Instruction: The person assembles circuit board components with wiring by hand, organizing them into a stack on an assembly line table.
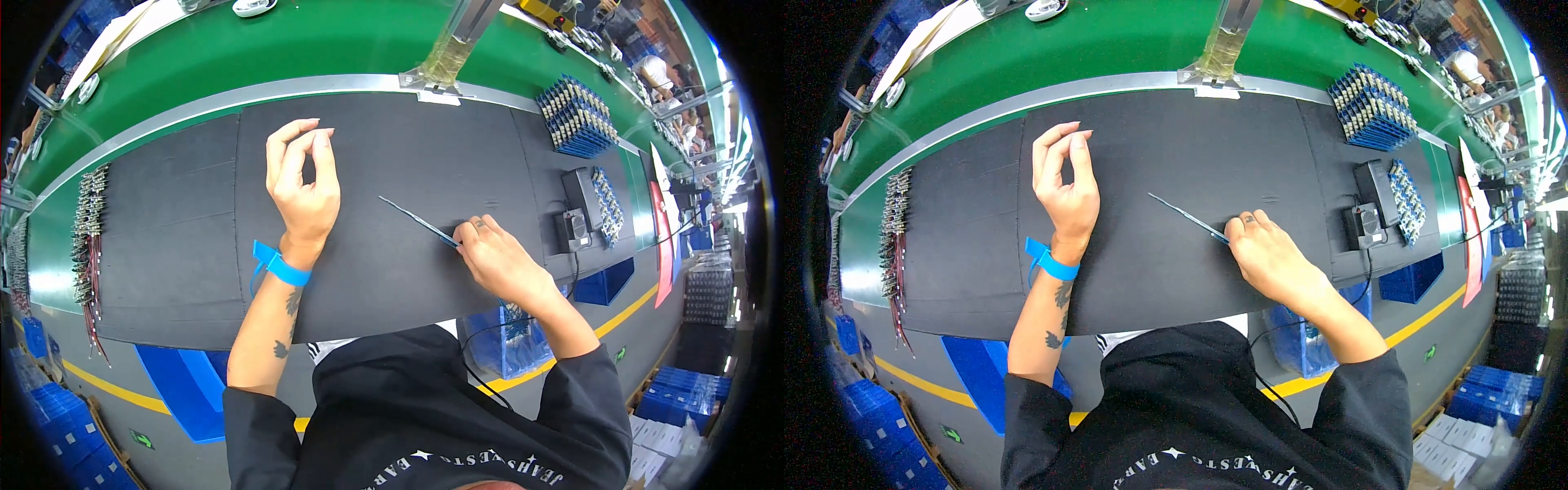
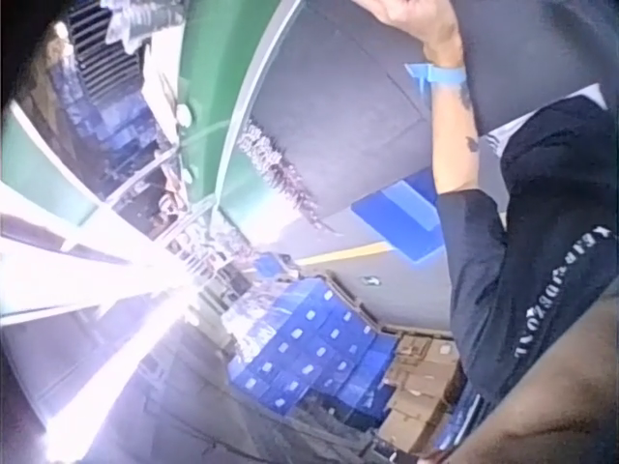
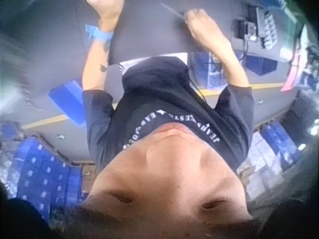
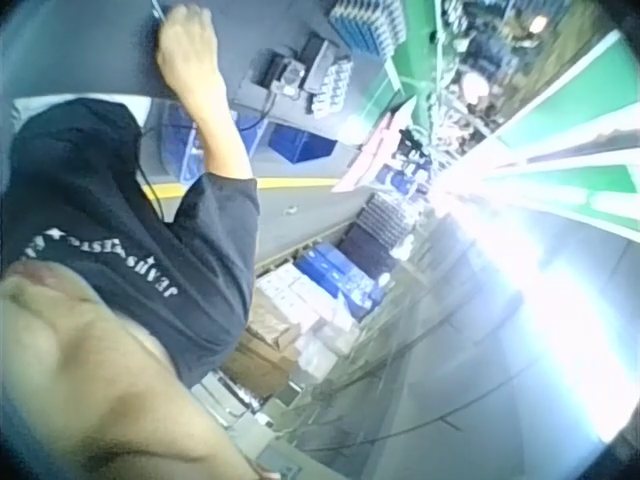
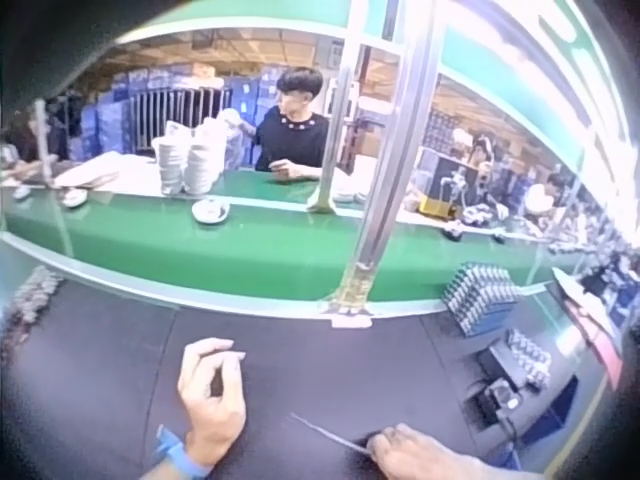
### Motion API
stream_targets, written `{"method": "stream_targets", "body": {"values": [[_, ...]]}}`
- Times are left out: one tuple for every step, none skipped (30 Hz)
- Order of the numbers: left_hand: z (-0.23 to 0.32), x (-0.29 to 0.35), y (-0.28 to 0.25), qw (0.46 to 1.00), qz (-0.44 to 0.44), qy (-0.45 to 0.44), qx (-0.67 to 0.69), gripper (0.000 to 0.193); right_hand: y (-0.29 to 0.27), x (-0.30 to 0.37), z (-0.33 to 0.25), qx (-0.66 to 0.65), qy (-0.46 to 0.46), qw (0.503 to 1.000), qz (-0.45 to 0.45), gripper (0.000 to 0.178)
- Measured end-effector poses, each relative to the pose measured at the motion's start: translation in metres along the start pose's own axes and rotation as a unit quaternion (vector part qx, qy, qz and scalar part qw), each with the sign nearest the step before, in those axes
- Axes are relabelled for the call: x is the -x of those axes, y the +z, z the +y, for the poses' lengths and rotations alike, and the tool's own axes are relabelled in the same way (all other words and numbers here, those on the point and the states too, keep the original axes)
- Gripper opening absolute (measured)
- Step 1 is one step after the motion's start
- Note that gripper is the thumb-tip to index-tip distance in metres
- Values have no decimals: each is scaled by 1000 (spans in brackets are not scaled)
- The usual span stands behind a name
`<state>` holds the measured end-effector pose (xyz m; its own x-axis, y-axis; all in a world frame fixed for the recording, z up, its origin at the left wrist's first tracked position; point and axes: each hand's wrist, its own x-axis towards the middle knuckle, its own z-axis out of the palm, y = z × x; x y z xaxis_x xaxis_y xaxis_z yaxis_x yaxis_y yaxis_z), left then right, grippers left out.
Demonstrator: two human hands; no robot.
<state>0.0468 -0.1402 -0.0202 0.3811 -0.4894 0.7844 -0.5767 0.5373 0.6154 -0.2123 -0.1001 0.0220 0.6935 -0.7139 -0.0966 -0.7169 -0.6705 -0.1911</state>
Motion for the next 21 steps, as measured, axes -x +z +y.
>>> {"method": "stream_targets", "body": {"values": [[0,0,0,1000,-3,5,0,6,0,0,0,2,0,1000,-2,11],[0,0,0,1000,-6,9,0,6,0,-1,0,21,2,1000,-18,13],[0,-1,0,1000,-3,8,1,6,-1,-1,0,40,3,999,-34,15],[0,-1,0,1000,-5,8,2,7,-1,-1,0,43,1,998,-36,15],[0,-2,-1,1000,-6,8,3,7,-1,0,0,46,0,999,-26,12],[1,-2,-1,1000,-3,7,2,7,-2,0,1,49,-3,999,-16,9],[1,-3,-2,1000,-1,-21,5,8,0,1,1,51,-6,998,-18,9],[2,-3,-3,999,1,-49,9,9,2,2,2,56,0,998,-4,8],[1,-3,-3,999,2,-51,9,9,4,3,4,60,7,998,9,7],[0,-4,-3,998,4,-62,7,9,6,3,6,61,6,998,7,7],[0,-4,-3,997,5,-73,5,10,7,2,8,53,2,998,17,7],[0,-4,-4,997,6,-74,7,10,8,1,11,44,0,999,28,6],[0,-4,-3,997,5,-71,2,10,8,1,13,46,1,999,26,6],[1,-4,-3,998,4,-68,-2,10,8,0,15,-19,16,999,45,8],[0,-4,-2,998,5,-68,0,10,8,-2,18,-84,31,994,64,11],[0,-3,-1,998,3,-67,2,10,7,-3,20,-82,32,994,64,11],[0,-2,-1,998,0,-67,4,10,6,-3,22,-108,46,990,81,14],[0,-2,-1,998,1,-66,4,10,7,-6,25,-134,57,984,98,16],[0,-3,-1,998,-1,-64,-1,10,7,-8,30,-134,58,984,98,16],[0,-3,-1,998,-3,-61,-6,10,7,-9,37,-165,77,977,113,18],[-2,-3,-1,998,-3,-61,-5,10,8,-10,44,-195,96,968,127,19]]}}
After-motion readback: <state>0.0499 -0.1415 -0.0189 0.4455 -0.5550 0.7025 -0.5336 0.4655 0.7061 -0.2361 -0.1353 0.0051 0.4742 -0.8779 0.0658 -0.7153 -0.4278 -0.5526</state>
